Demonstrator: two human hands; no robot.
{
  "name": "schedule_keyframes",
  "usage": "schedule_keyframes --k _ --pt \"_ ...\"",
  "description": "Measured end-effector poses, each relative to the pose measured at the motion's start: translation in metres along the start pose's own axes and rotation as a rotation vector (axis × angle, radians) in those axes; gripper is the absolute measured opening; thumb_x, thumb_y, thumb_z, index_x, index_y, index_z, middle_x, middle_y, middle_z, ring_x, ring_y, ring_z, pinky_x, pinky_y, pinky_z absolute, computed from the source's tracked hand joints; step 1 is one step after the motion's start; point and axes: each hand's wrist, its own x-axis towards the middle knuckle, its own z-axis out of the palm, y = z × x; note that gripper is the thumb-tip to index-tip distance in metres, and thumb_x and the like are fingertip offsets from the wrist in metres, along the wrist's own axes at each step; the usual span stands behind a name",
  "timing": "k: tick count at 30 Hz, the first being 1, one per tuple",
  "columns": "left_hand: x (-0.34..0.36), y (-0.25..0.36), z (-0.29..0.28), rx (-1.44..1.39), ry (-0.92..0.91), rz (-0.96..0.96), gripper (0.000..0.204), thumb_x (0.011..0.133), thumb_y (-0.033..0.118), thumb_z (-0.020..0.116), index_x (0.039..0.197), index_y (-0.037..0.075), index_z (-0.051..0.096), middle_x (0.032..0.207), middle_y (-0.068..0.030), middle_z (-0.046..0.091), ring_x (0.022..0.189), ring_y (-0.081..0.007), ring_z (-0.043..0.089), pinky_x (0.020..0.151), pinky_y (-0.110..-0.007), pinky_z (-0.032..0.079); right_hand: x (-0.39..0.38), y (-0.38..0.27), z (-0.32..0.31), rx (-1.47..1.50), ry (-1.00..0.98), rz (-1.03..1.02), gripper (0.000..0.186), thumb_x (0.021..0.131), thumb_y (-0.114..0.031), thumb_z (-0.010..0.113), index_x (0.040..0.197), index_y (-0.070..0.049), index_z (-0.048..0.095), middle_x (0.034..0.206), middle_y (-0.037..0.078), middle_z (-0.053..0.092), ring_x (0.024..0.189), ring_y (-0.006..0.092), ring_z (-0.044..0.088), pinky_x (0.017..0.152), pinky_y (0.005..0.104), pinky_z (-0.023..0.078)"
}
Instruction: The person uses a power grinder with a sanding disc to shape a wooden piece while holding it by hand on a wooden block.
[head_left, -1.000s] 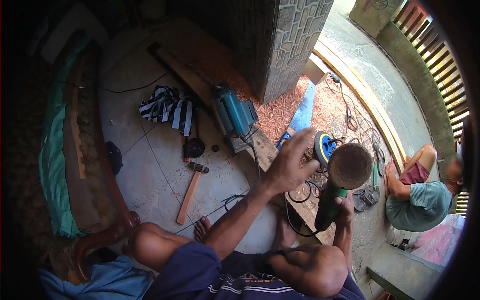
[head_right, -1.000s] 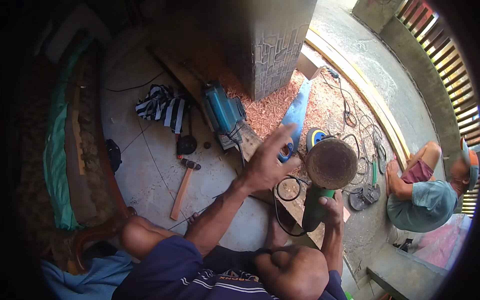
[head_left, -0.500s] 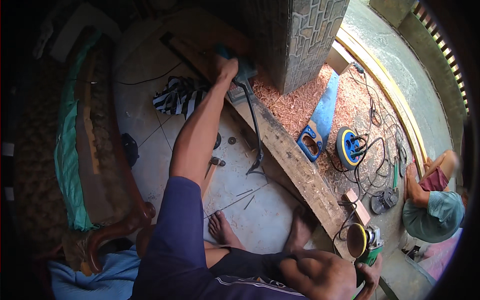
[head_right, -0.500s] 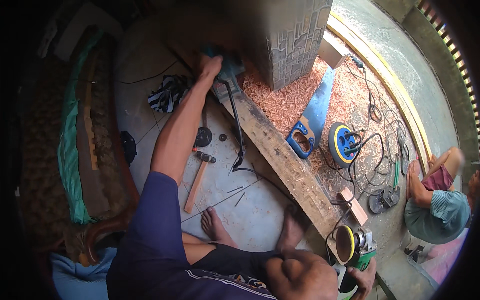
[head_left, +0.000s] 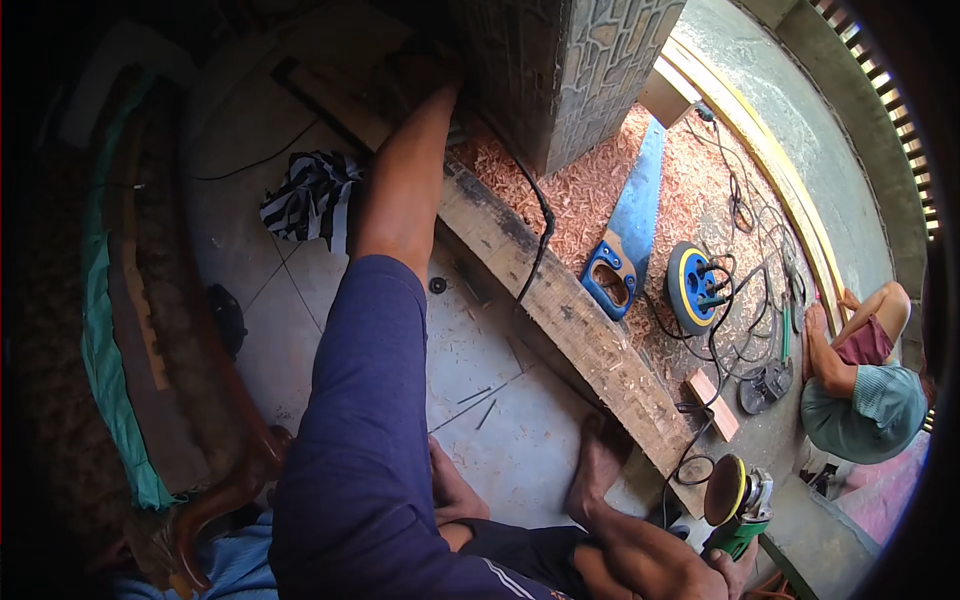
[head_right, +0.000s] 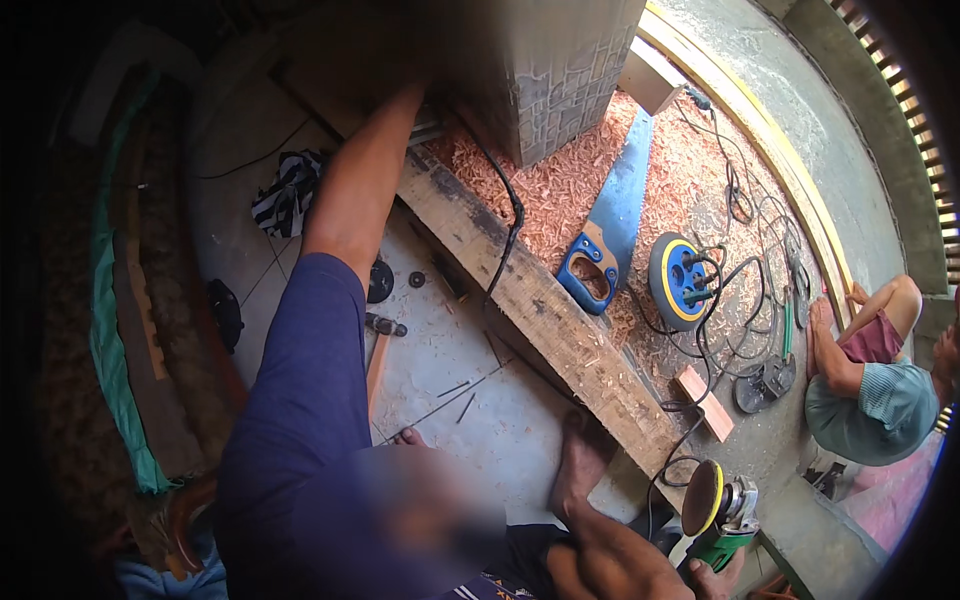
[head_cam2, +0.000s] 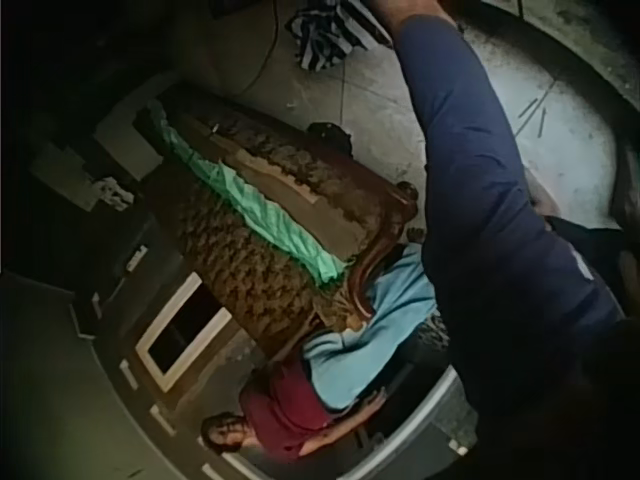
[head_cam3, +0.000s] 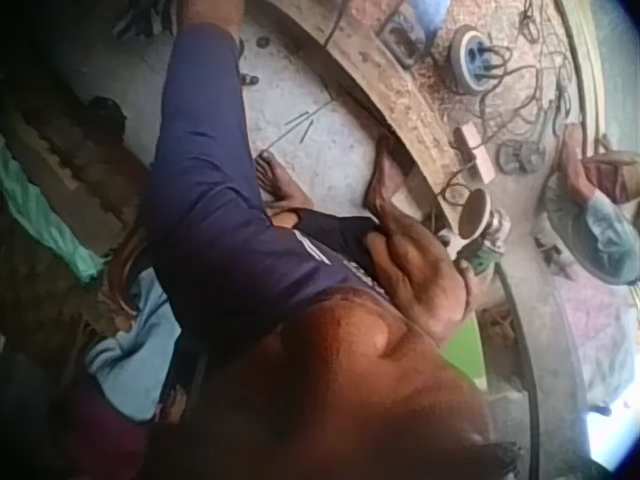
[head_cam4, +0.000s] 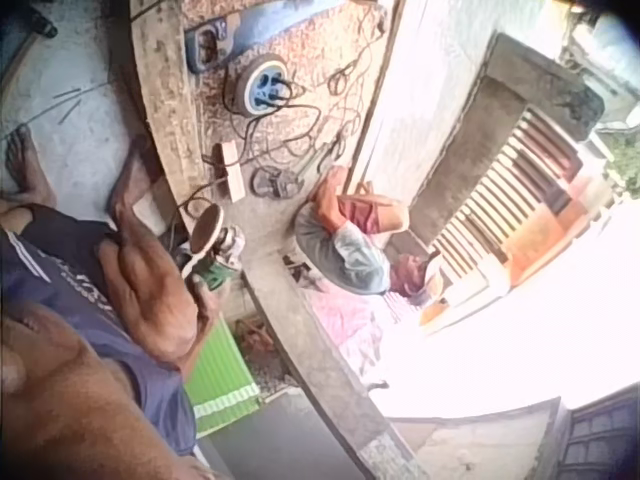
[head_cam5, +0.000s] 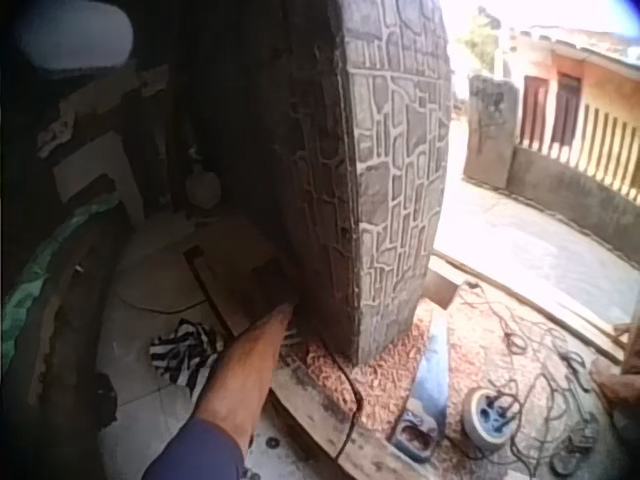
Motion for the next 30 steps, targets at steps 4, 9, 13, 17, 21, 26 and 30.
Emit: schedule_keyframes --k 4,9,13,17,21,26,30 --pt "0.001 -0.03 -0.035 -0.036 0.023 0.04 0.036 0.093 0.022 0.066 0.12 -0.001 0.062 0.115 -0.0201 0.068 0.111 -0.0379 0.064 0.094 -0.047 0.05 0.013 -0.006 0.003 0.042 0.048 -0.046 0.068 0.083 -0.03 0.083 0.14 -0.009 0.055 0.117 0.011 0.066 0.115 0.0305 0.065 0.099 0.0475 0.052" --pt "-0.11 -0.027 -0.104 -0.218 0.206 0.377 0.032 0.094 0.021 0.065 0.118 0.0 0.061 0.111 -0.0184 0.068 0.109 -0.0378 0.063 0.092 -0.047 0.05 0.016 0.01 -0.023 0.19 0.304 -0.098 0.07 0.083 -0.032 0.081 0.142 -0.008 0.051 0.115 0.012 0.065 0.118 0.0335 0.065 0.102 0.0518 0.053" --pt "-0.32 0.032 -0.167 -0.419 -0.435 0.799 0.029 0.097 0.015 0.068 0.122 0.002 0.06 0.104 -0.0116 0.067 0.094 -0.0257 0.067 0.084 -0.036 0.053 0.032 0.017 -0.085 0.47 0.518 -0.313 0.072 0.084 -0.033 0.08 0.144 -0.007 0.049 0.114 0.012 0.064 0.12 0.0358 0.065 0.105 0.0553 0.053" --pt "-0.455 0.041 -0.195 -0.642 -0.83 0.907 0.075 0.095 0.029 0.076 0.152 -0.002 0.039 0.143 -0.0257 0.05 0.128 -0.0362 0.057 0.103 -0.041 0.051 0.11 -0.031 -0.096 0.971 0.266 -0.834 0.075 0.084 -0.034 0.078 0.145 -0.006 0.046 0.113 0.013 0.064 0.123 0.0382 0.065 0.107 0.0587 0.054" --pt "-0.523 0.092 -0.162 -0.775 -0.66 0.924 0.08 0.092 0.017 0.077 0.157 -0.002 0.034 0.145 -0.0277 0.046 0.129 -0.0439 0.054 0.107 -0.043 0.049 0.107 -0.052 -0.1 1.189 0.296 -0.892 0.061 0.091 -0.038 0.072 0.132 0.003 0.055 0.108 0.021 0.07 0.096 0.0346 0.071 0.09 0.048 0.061" --pt "-0.538 0.094 -0.152 -0.9 -0.656 0.928 0.078 0.088 0.001 0.074 0.157 0.002 0.038 0.136 -0.0253 0.047 0.12 -0.0434 0.056 0.1 -0.046 0.051 0.096 -0.039 -0.092 1.229 0.432 -0.821 0.055 0.093 -0.044 0.068 0.116 0.005 0.063 0.088 0.02 0.072 0.081 0.0318 0.072 0.077 0.0403 0.062" --pt "-0.541 0.093 -0.147 -0.927 -0.634 0.988 0.075 0.081 -0.003 0.08 0.149 0.005 0.052 0.129 -0.0205 0.056 0.12 -0.0381 0.059 0.102 -0.044 0.052 0.089 -0.029 -0.087 1.29 0.423 -0.848 0.053 0.093 -0.041 0.067 0.121 0.004 0.06 0.093 0.019 0.07 0.083 0.0295 0.071 0.076 0.0418 0.062"
